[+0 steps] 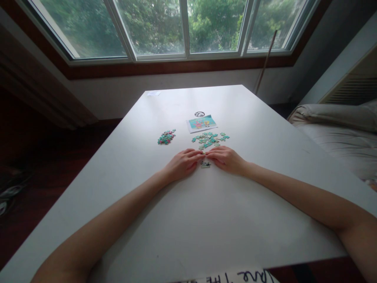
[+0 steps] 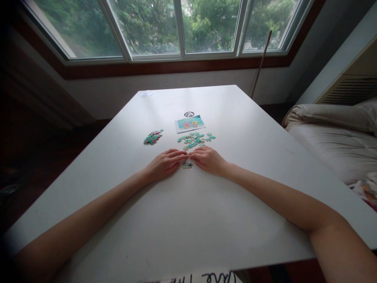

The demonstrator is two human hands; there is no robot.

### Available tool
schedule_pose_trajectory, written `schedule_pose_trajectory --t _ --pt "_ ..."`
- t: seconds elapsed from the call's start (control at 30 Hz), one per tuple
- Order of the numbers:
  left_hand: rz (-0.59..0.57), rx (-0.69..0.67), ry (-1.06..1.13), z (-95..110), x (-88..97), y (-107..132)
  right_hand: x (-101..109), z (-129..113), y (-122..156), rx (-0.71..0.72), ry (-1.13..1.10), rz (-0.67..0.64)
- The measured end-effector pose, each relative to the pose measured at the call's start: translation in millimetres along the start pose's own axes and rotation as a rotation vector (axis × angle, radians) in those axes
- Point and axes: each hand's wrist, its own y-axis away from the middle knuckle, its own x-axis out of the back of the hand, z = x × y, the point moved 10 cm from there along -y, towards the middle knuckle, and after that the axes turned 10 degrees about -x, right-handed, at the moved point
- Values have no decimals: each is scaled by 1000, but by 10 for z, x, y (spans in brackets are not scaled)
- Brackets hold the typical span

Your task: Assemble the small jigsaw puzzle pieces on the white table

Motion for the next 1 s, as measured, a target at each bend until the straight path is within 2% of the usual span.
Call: schedule_pose_trajectory --t 0.67,1.0 --pt "60 6 -19 -21 38 25 -9 6 6 -3 -24 -7" --pt "48 -2 -15 -13 39 23 -10 8 4 1 -27 -13"
